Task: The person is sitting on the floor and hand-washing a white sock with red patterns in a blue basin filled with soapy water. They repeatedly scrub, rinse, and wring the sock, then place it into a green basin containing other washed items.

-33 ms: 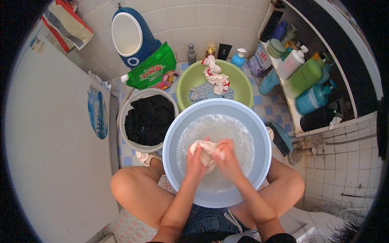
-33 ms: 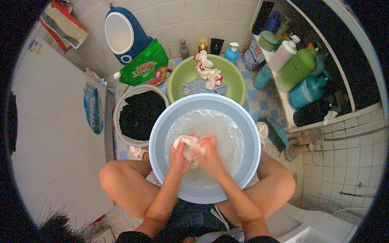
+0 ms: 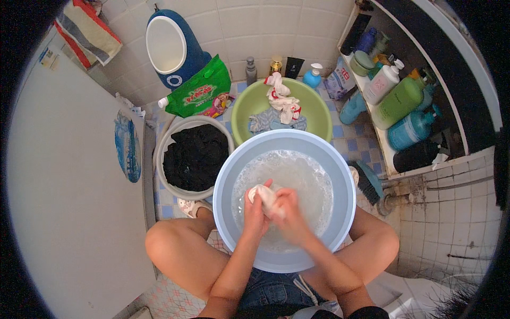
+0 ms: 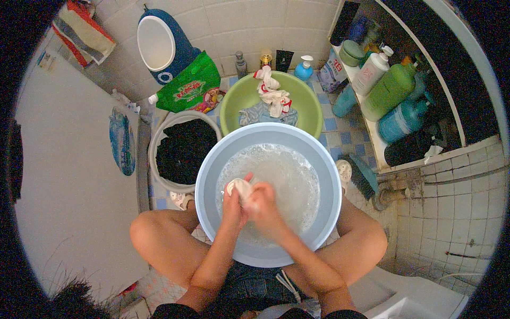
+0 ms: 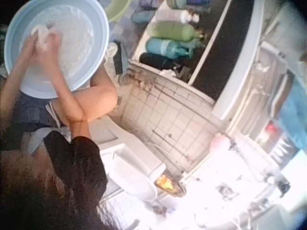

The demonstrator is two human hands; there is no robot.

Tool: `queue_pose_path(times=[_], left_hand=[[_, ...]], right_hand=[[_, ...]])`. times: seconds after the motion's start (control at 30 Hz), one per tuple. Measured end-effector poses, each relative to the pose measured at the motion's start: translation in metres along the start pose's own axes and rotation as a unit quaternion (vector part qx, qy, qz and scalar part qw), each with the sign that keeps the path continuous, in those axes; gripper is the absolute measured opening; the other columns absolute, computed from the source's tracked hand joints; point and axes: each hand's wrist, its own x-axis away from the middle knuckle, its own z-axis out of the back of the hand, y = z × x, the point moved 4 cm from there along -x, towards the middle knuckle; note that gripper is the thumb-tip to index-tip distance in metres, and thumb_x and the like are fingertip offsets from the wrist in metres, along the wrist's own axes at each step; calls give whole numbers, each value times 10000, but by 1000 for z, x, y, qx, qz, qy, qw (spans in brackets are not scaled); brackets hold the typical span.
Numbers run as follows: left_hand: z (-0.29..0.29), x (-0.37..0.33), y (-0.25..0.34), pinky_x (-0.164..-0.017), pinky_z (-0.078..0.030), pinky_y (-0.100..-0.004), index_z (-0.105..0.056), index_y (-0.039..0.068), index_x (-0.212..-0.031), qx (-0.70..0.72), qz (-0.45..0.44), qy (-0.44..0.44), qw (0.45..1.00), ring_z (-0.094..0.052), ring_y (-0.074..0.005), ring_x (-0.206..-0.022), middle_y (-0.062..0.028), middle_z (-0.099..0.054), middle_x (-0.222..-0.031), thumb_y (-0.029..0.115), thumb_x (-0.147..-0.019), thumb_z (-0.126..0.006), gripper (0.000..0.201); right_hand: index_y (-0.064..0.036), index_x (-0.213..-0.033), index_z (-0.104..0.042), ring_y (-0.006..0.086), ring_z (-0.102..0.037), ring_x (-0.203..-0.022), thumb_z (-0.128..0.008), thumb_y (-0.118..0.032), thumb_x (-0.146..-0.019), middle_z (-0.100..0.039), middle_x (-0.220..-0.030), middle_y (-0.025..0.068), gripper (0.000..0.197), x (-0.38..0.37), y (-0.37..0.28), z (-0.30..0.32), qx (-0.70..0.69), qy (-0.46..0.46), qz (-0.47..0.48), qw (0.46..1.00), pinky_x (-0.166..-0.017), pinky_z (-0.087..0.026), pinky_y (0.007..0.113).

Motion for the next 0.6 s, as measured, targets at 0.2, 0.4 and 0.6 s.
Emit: queue_pose_path(times=[0.2, 0.4, 0.6], left_hand=[[2, 22, -35, -929, -391, -379, -316, 56, -1294, -142, 61, -86, 984, -455, -256, -1108, -138, -421, -1272, 235, -924, -368, 414], [8, 10, -18, -934, -378, -351, -331, 46, -1289, -72, 12, -29, 997, -453, -228, -1115, -105, -455, -1224, 234, -904, -400, 434], [13, 17, -28, -934, -381, -352, -348, 33, -1273, -85, 91, -8, 992, -462, -228, -1111, -113, -463, -1214, 221, -891, -432, 434]], right_hand=[[7, -943, -481, 345, -374, -1118, -508, -78, -792, -367, -1252, 201, 175, -10, 12, 11, 95, 146, -16, 985, -944, -283, 433], [29, -1303, -306, 327, -225, -1291, -385, -51, -841, -243, -1378, 227, 476, 14, -2, -26, 6, -26, -39, 999, -1063, -146, 346], [23, -1311, -297, 325, -224, -1292, -338, -96, -868, -254, -1371, 233, 460, 4, 22, -22, -71, 11, -91, 993, -1060, -151, 350]])
